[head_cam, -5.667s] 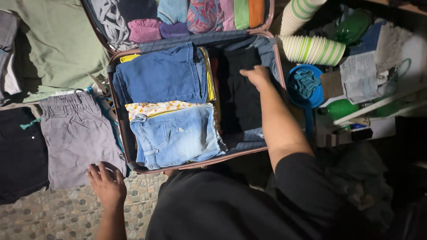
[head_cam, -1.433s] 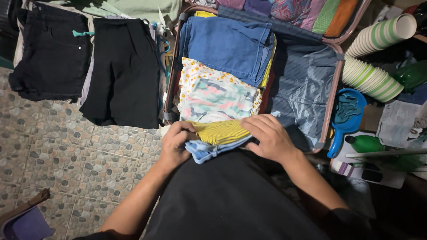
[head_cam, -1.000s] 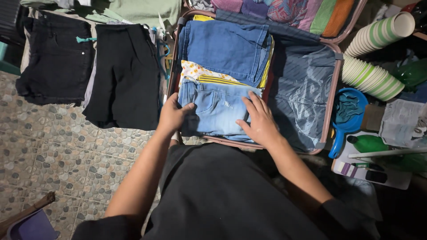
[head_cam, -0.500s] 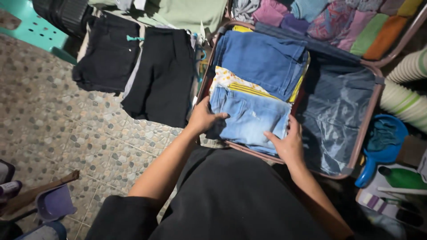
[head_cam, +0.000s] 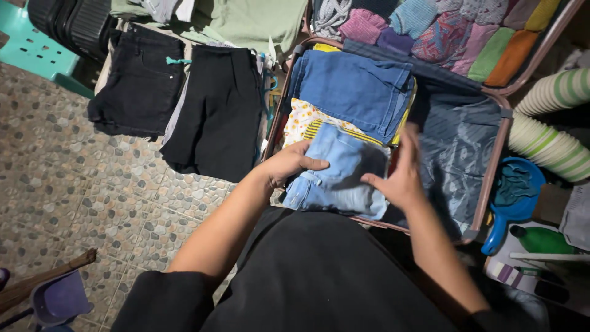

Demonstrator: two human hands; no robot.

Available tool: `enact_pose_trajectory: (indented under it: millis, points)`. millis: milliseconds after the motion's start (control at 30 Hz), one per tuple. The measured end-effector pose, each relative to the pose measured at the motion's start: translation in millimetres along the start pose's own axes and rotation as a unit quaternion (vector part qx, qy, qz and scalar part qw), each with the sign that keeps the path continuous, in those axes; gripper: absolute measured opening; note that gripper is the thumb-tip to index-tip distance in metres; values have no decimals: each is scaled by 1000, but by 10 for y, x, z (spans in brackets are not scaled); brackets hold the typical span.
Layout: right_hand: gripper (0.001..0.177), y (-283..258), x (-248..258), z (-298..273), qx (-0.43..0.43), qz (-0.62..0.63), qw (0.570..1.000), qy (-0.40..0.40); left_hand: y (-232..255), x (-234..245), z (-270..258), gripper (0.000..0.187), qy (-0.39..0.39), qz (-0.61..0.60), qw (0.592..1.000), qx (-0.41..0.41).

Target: Packing various items of clothing into a suitcase.

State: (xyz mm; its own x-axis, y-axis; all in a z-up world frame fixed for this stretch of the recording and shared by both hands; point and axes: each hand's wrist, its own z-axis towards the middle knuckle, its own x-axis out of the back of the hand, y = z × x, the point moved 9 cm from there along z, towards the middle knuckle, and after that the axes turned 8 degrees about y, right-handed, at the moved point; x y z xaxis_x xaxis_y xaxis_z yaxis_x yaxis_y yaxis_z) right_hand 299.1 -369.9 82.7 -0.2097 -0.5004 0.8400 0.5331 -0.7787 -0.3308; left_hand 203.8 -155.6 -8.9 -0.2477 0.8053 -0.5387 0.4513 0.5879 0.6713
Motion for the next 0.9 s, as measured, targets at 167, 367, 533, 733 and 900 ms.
enact_pose_trajectory:
  millis: [167, 367, 533, 733, 900]
  points:
    - [103, 0, -762, 99, -59, 422, 815, -392, 294, -531, -127, 60, -174, -49, 982, 47]
    - [48, 70, -675, -190, -306, 503, 635, -500, 597, 403, 332, 44, 6, 108, 984, -144]
    - [44, -357, -698, -72, -305, 622, 617, -374, 204, 1291, -130, 34, 217, 68, 951, -208]
    - [46, -1492, -688, 343, -296, 735, 544, -276, 256, 939, -1134, 63, 191, -134, 972, 0]
    - [47, -2553, -927, 452, -293, 708, 555, -325, 663, 1057, -1305, 78, 53, -325, 944, -26]
